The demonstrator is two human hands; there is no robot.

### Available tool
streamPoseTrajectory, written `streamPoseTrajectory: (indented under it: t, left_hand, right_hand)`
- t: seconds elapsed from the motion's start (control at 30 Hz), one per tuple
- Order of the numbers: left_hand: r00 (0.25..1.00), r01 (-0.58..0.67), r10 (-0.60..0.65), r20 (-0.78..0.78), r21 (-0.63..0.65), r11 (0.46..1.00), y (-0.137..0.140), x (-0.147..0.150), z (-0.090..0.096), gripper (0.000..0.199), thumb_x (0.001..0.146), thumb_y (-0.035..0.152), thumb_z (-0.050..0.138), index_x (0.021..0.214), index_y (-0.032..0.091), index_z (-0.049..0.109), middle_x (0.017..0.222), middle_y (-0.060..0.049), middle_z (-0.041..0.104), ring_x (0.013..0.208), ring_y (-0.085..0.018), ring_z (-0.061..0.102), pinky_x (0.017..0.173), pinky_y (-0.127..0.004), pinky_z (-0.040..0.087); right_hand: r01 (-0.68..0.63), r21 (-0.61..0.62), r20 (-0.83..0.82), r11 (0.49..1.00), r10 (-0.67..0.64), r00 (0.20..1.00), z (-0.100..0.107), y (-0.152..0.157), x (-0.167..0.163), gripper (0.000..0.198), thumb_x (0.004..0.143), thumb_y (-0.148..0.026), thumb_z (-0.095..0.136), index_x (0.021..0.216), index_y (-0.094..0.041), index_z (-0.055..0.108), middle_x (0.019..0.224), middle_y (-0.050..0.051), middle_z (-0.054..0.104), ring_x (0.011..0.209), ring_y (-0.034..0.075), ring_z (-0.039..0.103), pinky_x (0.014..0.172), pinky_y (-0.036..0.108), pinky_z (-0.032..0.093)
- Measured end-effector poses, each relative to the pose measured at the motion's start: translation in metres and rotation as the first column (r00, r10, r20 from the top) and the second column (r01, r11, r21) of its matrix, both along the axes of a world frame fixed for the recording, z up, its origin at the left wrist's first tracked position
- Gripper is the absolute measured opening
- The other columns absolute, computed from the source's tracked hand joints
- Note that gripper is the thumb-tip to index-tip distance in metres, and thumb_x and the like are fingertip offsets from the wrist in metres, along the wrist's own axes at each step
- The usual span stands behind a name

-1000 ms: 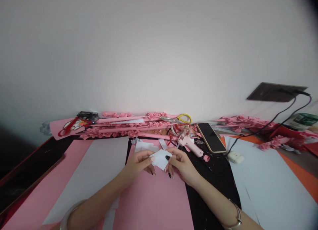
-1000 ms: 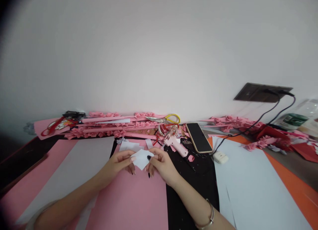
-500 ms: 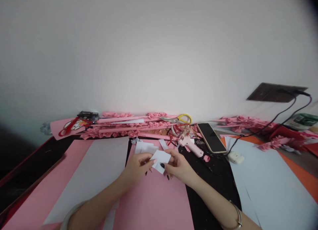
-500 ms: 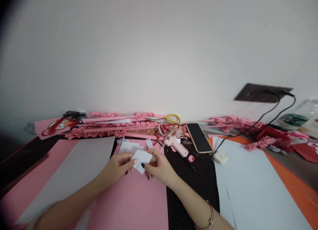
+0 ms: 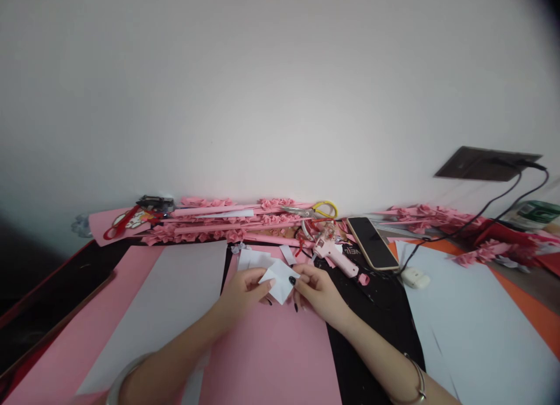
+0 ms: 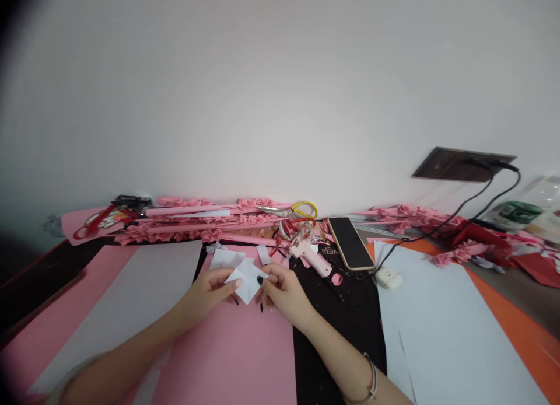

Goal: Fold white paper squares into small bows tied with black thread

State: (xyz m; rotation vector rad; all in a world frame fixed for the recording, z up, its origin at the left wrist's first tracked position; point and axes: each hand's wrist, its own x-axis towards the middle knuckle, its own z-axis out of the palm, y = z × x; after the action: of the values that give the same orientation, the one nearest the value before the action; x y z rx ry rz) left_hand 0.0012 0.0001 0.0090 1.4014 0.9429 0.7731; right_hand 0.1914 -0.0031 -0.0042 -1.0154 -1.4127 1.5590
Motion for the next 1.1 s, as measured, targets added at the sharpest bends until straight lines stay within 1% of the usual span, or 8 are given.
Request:
streamPoseTrajectory:
  t: [0.13,0.27,0.4,0.5,0.7,0.83,0.93,1.1]
  left_hand:
    - [0.996,-0.013,0.015,0.093,-0.018,1.000,0.0020,-0.0019,-0.0024,0.026,0.081,0.030,0.053,0.101,0.016,0.063,0.081,-0.004,0.067,0.071,-0.016,0.061,0.064,-0.026,0.049]
    - [0.992,-0.032,0.040,0.123,-0.062,0.998,0.0017,-0.0024,-0.0033,0.029,0.079,0.031,0.056,0.103,0.015,0.063,0.086,-0.006,0.068,0.073,-0.016,0.061,0.066,-0.027,0.049]
    - [0.983,-0.013,0.038,0.177,-0.143,0.990,0.0011,-0.0030,-0.0019,0.032,0.078,0.033,0.059,0.103,0.014,0.064,0.081,-0.007,0.068,0.069,-0.017,0.062,0.066,-0.028,0.049]
    - [0.972,0.022,0.025,0.235,-0.198,0.980,0.0017,-0.0043,-0.0031,0.030,0.076,0.032,0.062,0.100,0.014,0.065,0.076,-0.006,0.069,0.067,-0.016,0.063,0.067,-0.028,0.048]
    - [0.934,0.020,0.099,0.344,-0.328,0.944,0.0041,-0.0071,-0.0068,0.023,0.072,0.025,0.066,0.091,0.013,0.068,0.074,-0.007,0.069,0.071,-0.017,0.063,0.071,-0.030,0.048]
    - [0.901,0.057,0.106,0.422,-0.354,0.933,0.0051,-0.0073,-0.0044,0.023,0.071,0.021,0.068,0.093,0.014,0.069,0.080,-0.007,0.068,0.076,-0.016,0.062,0.074,-0.028,0.046]
    - [0.901,0.032,0.125,0.416,-0.350,0.936,0.0050,-0.0058,-0.0024,0.027,0.069,0.020,0.070,0.096,0.016,0.068,0.079,-0.004,0.068,0.076,-0.013,0.060,0.075,-0.026,0.046]
    - [0.931,-0.018,0.112,0.347,-0.263,0.965,0.0049,-0.0044,-0.0032,0.022,0.076,0.028,0.064,0.092,0.014,0.069,0.074,-0.005,0.066,0.070,-0.012,0.057,0.071,-0.026,0.046]
  right_hand:
    - [-0.012,-0.063,-0.125,0.998,0.004,0.992,0.0028,0.0001,0.0007,0.024,0.077,-0.035,0.059,0.087,-0.013,0.056,0.057,-0.001,0.061,0.038,0.009,0.051,0.039,0.020,0.040]
    - [-0.033,-0.171,-0.284,0.985,-0.017,0.959,0.0042,0.0002,0.0020,0.019,0.076,-0.026,0.060,0.088,-0.012,0.059,0.058,0.002,0.064,0.041,0.010,0.055,0.040,0.018,0.040]
    - [-0.043,-0.259,-0.384,0.965,-0.062,0.921,0.0029,0.0008,0.0040,0.016,0.073,-0.020,0.060,0.088,-0.013,0.061,0.057,0.003,0.066,0.044,0.012,0.059,0.044,0.019,0.043]
    - [-0.059,-0.289,-0.421,0.956,-0.071,0.905,0.0018,0.0010,0.0054,0.016,0.072,-0.019,0.059,0.088,-0.015,0.062,0.058,0.003,0.067,0.048,0.013,0.062,0.049,0.021,0.045]
    - [-0.134,-0.303,-0.471,0.944,-0.026,0.882,0.0034,0.0005,0.0081,0.019,0.073,-0.015,0.051,0.088,-0.013,0.063,0.068,0.006,0.069,0.059,0.014,0.065,0.055,0.022,0.047]
    - [-0.172,-0.303,-0.517,0.937,-0.011,0.856,0.0073,-0.0003,0.0084,0.025,0.071,-0.015,0.052,0.094,-0.013,0.063,0.079,0.008,0.069,0.067,0.015,0.066,0.060,0.024,0.048]
    - [-0.136,-0.268,-0.485,0.954,-0.012,0.874,0.0081,-0.0012,0.0058,0.025,0.072,-0.014,0.059,0.097,-0.015,0.062,0.085,0.006,0.068,0.070,0.015,0.066,0.060,0.023,0.049]
    - [0.000,-0.144,-0.312,0.990,-0.045,0.949,0.0034,-0.0010,-0.0007,0.019,0.073,-0.025,0.066,0.090,-0.014,0.065,0.073,0.005,0.068,0.058,0.013,0.064,0.053,0.021,0.048]
